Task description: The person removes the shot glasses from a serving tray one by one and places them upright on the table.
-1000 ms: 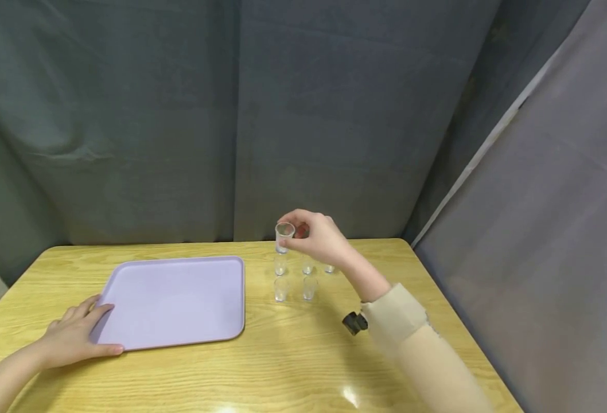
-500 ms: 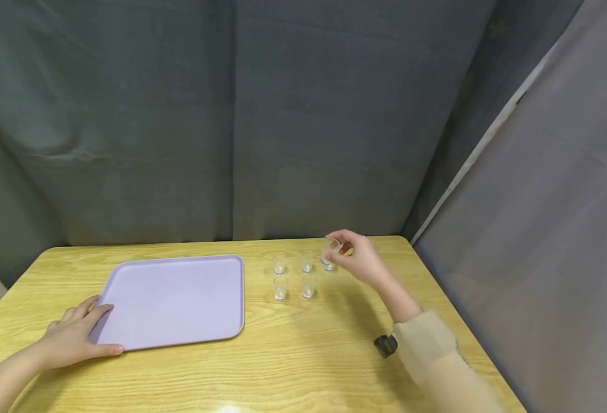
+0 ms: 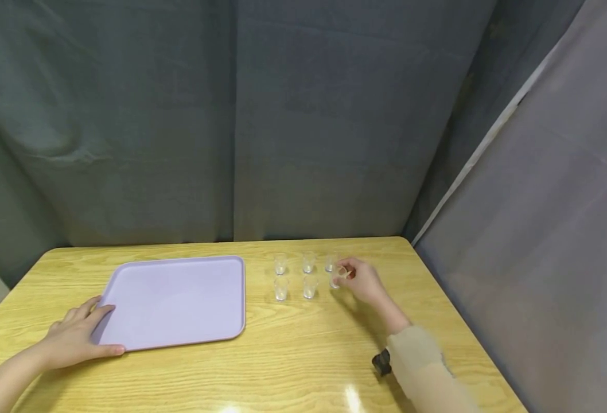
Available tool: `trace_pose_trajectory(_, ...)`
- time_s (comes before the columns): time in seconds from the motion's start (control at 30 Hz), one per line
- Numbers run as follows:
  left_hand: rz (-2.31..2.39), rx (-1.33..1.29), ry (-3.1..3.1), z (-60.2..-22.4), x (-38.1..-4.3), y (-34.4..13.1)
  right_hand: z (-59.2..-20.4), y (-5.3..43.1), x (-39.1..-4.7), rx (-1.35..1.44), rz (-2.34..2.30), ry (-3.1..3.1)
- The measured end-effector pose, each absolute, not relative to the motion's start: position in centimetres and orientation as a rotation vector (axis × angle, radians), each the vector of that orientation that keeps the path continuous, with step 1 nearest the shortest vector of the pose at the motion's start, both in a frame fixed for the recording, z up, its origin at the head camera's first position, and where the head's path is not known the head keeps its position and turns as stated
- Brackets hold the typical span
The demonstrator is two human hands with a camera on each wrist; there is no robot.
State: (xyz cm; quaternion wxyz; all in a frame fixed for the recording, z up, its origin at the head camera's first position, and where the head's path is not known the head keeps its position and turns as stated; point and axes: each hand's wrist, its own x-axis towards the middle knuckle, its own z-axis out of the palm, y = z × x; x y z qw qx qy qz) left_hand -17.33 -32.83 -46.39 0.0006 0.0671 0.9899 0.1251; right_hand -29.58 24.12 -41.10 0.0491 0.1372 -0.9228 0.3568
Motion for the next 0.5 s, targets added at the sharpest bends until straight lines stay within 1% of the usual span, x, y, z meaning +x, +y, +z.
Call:
trace_pose_trajectory(0.23,0.392,0.211,3.113,-46.4,-17.3,-32.8,-43.1,24.7,-30.1,0.342,1.075,-2.919)
trace_pose_trajectory(0.5,0.399,0.209,3.111,-46.6,-17.4,-32.9,-43.8,25.2,-30.3,0.314,1.15,-2.944)
